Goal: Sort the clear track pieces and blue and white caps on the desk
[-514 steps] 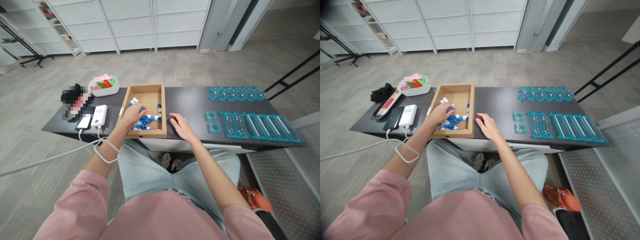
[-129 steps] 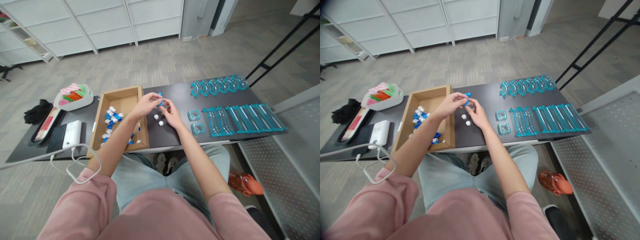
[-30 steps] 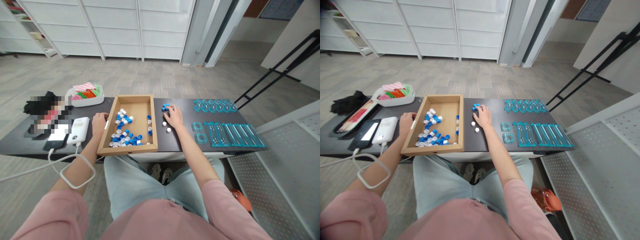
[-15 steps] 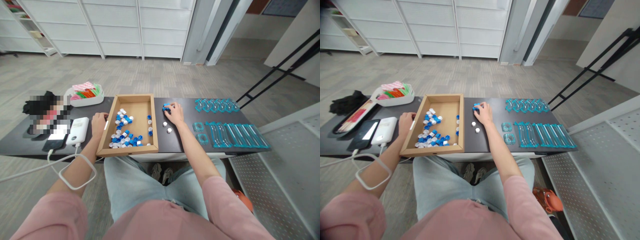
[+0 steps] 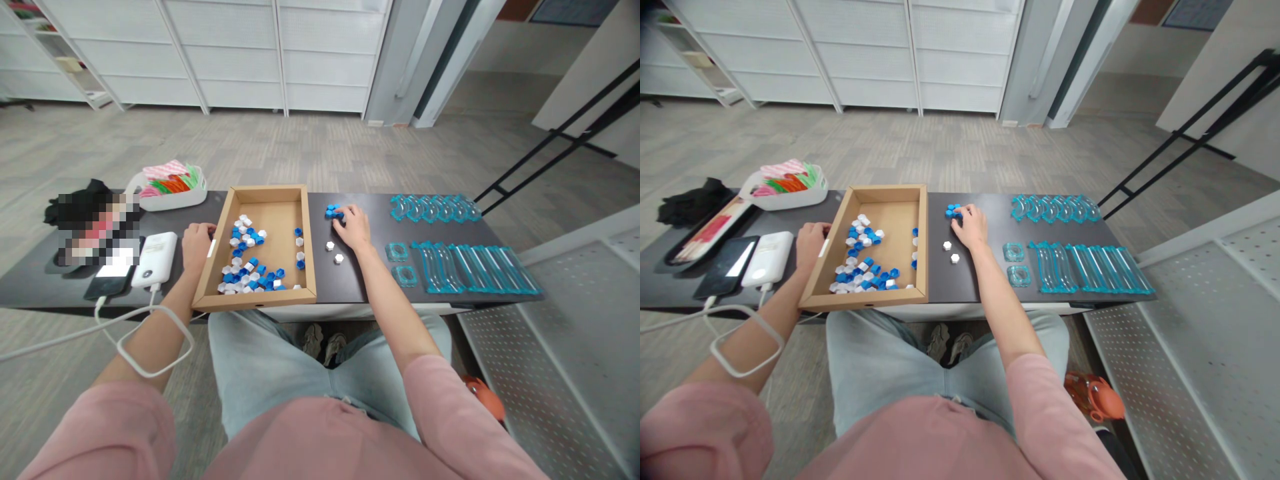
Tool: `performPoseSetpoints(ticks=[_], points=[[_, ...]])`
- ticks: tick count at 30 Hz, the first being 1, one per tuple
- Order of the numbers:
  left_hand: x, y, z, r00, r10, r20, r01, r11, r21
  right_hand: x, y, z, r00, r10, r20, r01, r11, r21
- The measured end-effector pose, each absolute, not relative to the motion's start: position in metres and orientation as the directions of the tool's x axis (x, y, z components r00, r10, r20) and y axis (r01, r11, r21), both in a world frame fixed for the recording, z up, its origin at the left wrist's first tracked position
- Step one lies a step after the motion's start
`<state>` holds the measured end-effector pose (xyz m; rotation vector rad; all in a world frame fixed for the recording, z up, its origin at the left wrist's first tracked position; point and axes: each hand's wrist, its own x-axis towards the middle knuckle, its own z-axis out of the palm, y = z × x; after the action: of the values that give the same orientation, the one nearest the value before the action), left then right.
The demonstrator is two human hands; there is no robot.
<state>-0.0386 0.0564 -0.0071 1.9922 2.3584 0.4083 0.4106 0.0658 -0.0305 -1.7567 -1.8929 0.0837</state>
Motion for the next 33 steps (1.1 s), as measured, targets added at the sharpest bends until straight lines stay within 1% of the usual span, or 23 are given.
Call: performPoseSetpoints(ticks=[7,10,15,19,22,25,28,33], points=[[-0.036,0.0565,-0.0059,-0.191,0.969,0.156,0.964,0.155,0.217,0.4079,0.0664,-0.0334,-0.045,0.937,0.347,0.905,0.185,-0.383],[-0.0361,0.0571,-0.0061,-0.183,0.971,0.153,0.962,0.145,0.232,0.4062,0.0688,-0.0335,-0.058,0.941,0.334,0.912,0.186,-0.365],[-0.0377,0.0575,-0.0076,-0.177,0.965,0.195,0.956,0.122,0.266,0.4053,0.0685,-0.0312,-0.057,0.948,0.313,0.924,0.168,-0.343],[-0.0364,0.0557,-0.0051,-0.187,0.968,0.167,0.954,0.138,0.266,0.4039,0.0649,-0.0299,-0.08,0.94,0.332,0.923,0.196,-0.331],[-0.0339,0.0537,-0.0028,-0.191,0.97,0.15,0.954,0.148,0.259,0.4024,0.0631,-0.029,-0.1,0.942,0.321,0.923,0.208,-0.322],[-0.032,0.0522,-0.0017,-0.195,0.969,0.151,0.952,0.151,0.265,0.4018,0.0629,-0.0284,-0.089,0.946,0.31,0.924,0.195,-0.329],[-0.032,0.052,-0.0013,-0.19,0.969,0.155,0.956,0.147,0.254,0.4032,0.0636,-0.0291,-0.068,0.94,0.336,0.916,0.192,-0.352],[-0.0331,0.0532,-0.0008,-0.18,0.974,0.139,0.96,0.143,0.242,0.4092,0.0661,-0.0321,0.049,0.927,0.372,0.904,0.118,-0.411]])
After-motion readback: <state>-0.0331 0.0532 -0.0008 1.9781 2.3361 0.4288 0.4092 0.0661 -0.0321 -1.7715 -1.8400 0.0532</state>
